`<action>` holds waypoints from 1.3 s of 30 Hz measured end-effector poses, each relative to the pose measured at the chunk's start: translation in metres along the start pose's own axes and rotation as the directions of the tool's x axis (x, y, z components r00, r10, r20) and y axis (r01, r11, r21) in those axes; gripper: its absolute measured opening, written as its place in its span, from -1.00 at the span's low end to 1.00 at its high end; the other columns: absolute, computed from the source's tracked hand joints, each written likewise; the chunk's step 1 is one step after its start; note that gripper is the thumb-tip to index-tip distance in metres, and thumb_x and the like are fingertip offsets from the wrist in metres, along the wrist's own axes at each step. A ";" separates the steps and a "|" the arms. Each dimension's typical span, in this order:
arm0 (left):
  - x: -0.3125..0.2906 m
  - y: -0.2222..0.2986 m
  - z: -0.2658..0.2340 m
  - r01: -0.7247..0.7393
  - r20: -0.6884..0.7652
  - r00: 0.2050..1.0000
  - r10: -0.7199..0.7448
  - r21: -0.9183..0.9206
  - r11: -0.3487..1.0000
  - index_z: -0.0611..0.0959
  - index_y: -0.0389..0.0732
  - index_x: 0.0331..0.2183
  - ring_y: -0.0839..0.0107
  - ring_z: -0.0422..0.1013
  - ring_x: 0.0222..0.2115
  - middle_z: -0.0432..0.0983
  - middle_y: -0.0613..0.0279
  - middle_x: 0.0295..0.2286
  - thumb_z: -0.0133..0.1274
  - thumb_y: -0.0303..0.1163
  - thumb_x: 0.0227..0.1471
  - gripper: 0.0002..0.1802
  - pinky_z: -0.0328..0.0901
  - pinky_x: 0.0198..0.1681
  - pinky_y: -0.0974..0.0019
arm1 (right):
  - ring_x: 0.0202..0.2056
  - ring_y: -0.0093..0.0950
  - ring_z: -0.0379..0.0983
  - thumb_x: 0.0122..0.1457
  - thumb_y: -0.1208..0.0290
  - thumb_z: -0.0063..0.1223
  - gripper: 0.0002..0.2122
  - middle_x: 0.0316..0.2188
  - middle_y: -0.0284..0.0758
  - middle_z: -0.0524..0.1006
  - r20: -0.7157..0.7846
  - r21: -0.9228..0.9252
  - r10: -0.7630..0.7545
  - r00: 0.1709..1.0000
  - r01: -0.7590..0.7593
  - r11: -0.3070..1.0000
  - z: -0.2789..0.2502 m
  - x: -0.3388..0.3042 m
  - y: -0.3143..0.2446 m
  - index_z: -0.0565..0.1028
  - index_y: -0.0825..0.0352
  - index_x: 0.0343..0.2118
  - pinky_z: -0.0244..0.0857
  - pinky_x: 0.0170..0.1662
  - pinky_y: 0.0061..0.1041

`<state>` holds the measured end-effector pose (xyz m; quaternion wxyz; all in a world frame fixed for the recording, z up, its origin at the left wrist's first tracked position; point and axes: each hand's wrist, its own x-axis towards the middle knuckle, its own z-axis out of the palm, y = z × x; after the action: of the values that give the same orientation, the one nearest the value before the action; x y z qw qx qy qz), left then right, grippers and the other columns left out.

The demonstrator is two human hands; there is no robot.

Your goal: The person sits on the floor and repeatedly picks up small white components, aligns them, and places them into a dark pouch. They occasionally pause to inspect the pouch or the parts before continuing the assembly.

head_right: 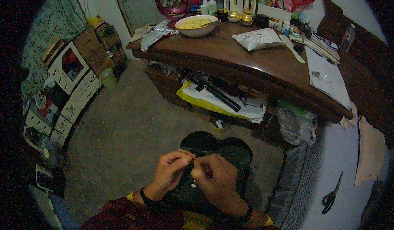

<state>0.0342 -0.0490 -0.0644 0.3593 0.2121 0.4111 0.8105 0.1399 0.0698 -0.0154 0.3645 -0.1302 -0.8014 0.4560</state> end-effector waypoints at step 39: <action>0.007 0.011 -0.005 -0.211 0.049 0.976 0.213 0.462 0.861 0.61 -0.35 -0.28 0.45 0.43 -0.22 0.53 0.12 -0.23 0.04 -0.55 0.04 -0.85 0.31 -0.13 0.42 | -0.49 -0.57 0.41 0.04 0.57 0.09 -0.94 -0.52 -0.33 0.48 0.051 0.336 0.139 0.989 -0.148 0.930 -0.001 -0.016 0.036 0.45 0.38 -0.42 0.30 -0.38 -0.60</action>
<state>0.0221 -0.0510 -0.0575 0.2059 0.3343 0.5679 0.7234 0.1476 0.0816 -0.0527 0.3365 -0.1180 -0.7041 0.6141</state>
